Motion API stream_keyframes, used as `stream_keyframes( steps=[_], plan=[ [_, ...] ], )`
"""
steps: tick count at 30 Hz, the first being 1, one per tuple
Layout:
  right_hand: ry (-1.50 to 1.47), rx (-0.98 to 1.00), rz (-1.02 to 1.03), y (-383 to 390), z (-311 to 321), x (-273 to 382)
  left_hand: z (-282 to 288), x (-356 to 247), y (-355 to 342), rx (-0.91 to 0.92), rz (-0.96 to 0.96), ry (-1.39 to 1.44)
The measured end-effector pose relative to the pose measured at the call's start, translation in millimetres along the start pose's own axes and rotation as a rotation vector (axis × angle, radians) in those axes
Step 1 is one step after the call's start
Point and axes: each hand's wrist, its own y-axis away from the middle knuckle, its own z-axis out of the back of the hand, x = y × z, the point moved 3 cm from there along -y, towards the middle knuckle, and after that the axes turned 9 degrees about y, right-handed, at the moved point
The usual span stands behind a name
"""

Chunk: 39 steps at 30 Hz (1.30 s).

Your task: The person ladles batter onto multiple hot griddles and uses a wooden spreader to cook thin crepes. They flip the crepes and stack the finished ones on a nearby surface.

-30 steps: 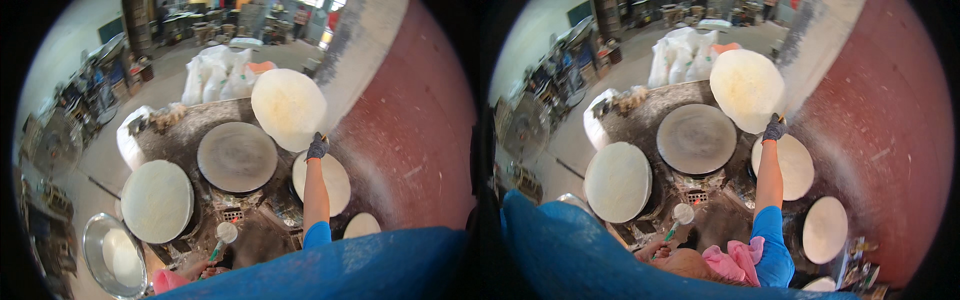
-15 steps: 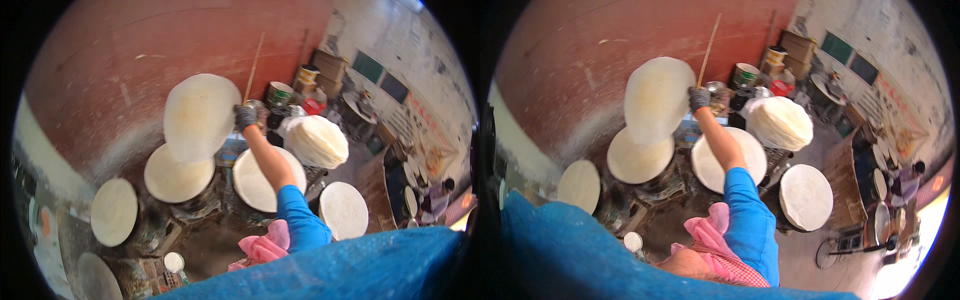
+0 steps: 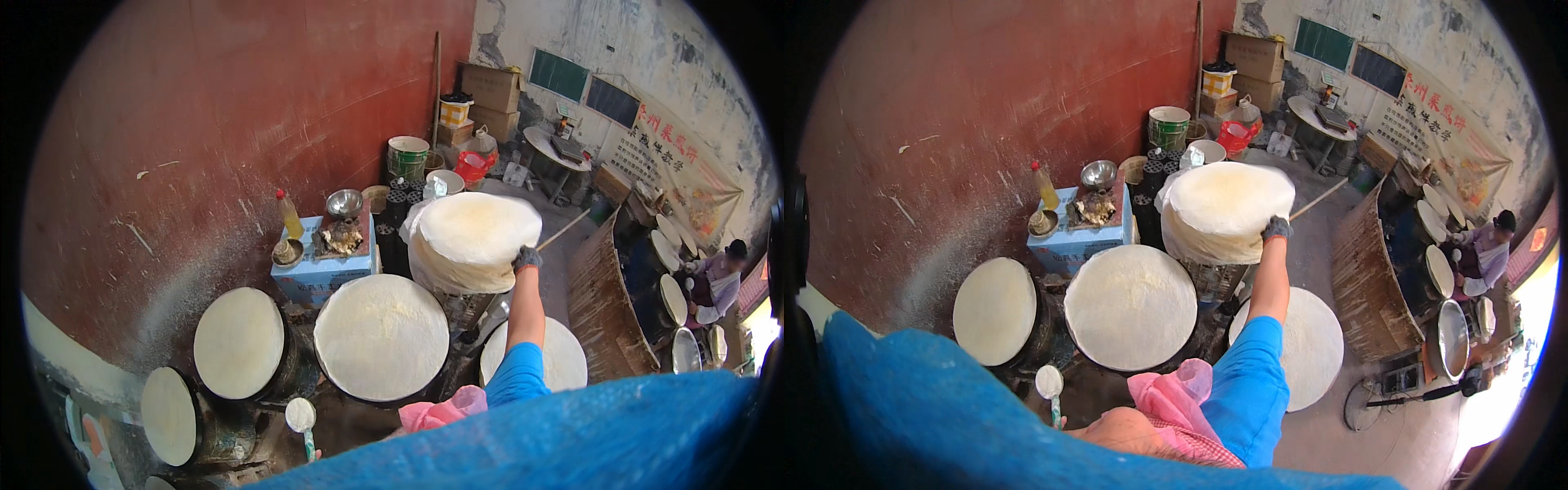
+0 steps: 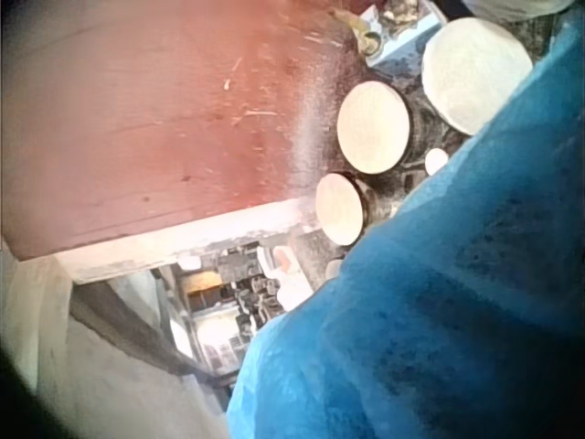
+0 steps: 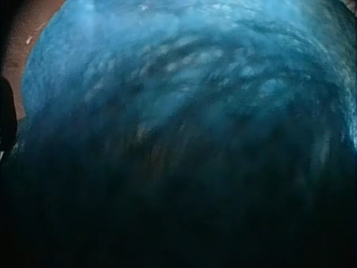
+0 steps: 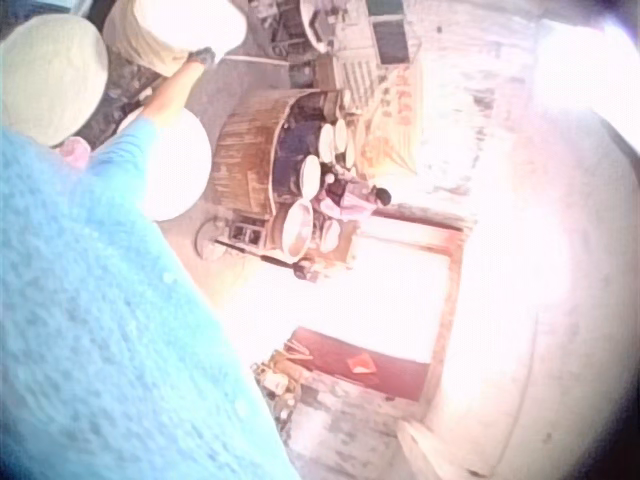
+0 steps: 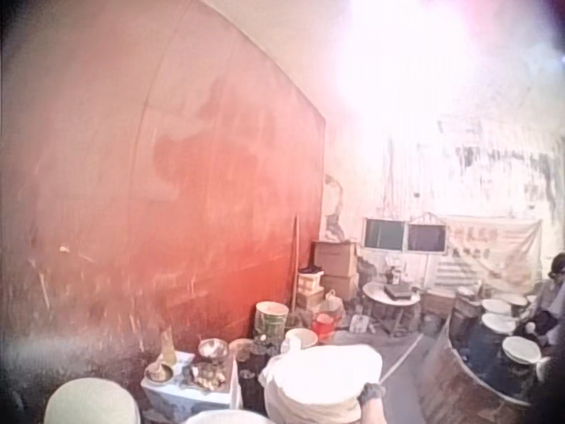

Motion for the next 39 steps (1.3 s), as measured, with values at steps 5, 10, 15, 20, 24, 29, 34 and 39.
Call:
stream_keyframes(
  steps=[5,10,15,20,24,29,34,39],
  plan=[
    [0.193,-0.099,-0.024,-49.4,16.4,-14.4,-6.9,-1.3,2.4,-0.021,-0.059,-0.001],
    [0.48,-0.062,0.103,-91.1,19.4,-1.4,-0.3,3.7,5.4,-0.019,-0.115,0.035],
    [0.564,-0.02,0.239,-119.3,11.5,-11.5,18.3,25.6,22.9,0.025,-0.186,0.116],
    [0.686,0.33,0.431,-44.6,-76.5,-77.9,27.3,51.0,32.4,0.375,-0.15,0.26],
    [0.767,0.819,0.456,112.5,-165.5,-199.7,30.0,79.6,29.0,0.297,-0.415,0.231],
    [0.95,1.448,0.312,347.0,-162.9,-358.1,35.5,124.6,53.7,0.318,-0.747,0.499],
    [1.121,1.982,0.155,527.6,-55.6,-421.8,88.2,190.6,115.1,0.294,-1.061,0.816],
    [1.244,2.628,0.061,704.8,105.7,-435.3,168.3,298.8,192.9,0.185,-1.506,0.997]
  ],
)
